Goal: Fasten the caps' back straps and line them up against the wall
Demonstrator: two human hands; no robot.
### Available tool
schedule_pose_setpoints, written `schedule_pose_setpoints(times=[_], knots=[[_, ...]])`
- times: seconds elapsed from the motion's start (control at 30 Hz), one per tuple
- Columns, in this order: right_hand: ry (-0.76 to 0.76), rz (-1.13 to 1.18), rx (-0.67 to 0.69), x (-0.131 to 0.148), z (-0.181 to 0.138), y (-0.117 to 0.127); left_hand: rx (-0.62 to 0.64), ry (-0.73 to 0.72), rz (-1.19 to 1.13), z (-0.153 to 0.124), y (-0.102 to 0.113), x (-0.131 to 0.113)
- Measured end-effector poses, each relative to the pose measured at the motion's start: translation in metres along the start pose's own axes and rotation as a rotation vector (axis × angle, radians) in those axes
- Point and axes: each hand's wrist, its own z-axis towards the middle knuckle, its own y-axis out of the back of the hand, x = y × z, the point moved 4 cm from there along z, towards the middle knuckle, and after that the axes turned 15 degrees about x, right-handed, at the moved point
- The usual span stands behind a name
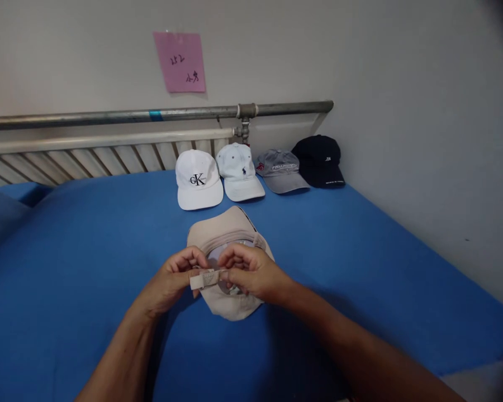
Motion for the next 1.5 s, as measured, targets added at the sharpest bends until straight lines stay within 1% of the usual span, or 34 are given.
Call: schedule_pose_setpoints(times=[0.1, 0.23, 0.33, 0.43, 0.53, 0.6, 0.77, 0.93, 1.07, 1.2, 1.27, 1.37, 1.43, 1.5], knots=[[0.008, 0.024, -0.011, 0.001, -0.001, 0.001, -0.011, -0.038, -0.002, -0.001, 0.001, -0.001], [0.006, 0.036, 0.005, 0.0, 0.001, -0.003, -0.046, -0.015, 0.029, -0.001, -0.002, -0.002], [0.024, -0.034, -0.025, 0.003, 0.0, -0.004, -0.055, 0.017, 0.056, -0.001, -0.004, -0.003], [0.045, -0.155, -0.059, 0.008, -0.003, -0.003, -0.063, 0.005, 0.045, -0.001, -0.003, -0.004], [0.005, -0.18, -0.042, 0.01, -0.005, 0.0, -0.075, -0.01, 0.033, -0.001, -0.002, -0.004], [-0.008, -0.152, -0.017, 0.01, -0.006, -0.001, -0.062, -0.004, 0.027, -0.001, -0.003, -0.003], [0.054, -0.095, 0.048, 0.01, -0.005, -0.006, -0.01, 0.032, 0.016, -0.003, -0.005, -0.001], [0.044, -0.21, 0.008, 0.013, -0.005, -0.004, -0.026, 0.021, 0.025, -0.002, -0.004, -0.002], [0.054, -0.177, 0.028, 0.013, -0.005, -0.003, 0.005, 0.041, 0.015, -0.001, -0.006, 0.0], [0.025, -0.214, 0.021, 0.013, -0.004, -0.005, 0.016, 0.054, 0.043, -0.001, -0.006, 0.001], [-0.011, -0.182, 0.04, 0.011, -0.003, -0.007, 0.028, 0.066, 0.057, -0.002, -0.007, -0.001], [-0.045, -0.073, 0.072, 0.006, -0.002, -0.006, 0.033, 0.084, 0.103, -0.006, -0.005, -0.007], [-0.059, -0.008, 0.07, 0.004, 0.0, -0.002, 0.038, 0.09, 0.197, -0.01, -0.002, -0.013], [-0.079, 0.035, 0.053, 0.002, 0.001, 0.002, 0.073, 0.115, 0.31, -0.014, 0.0, -0.016]])
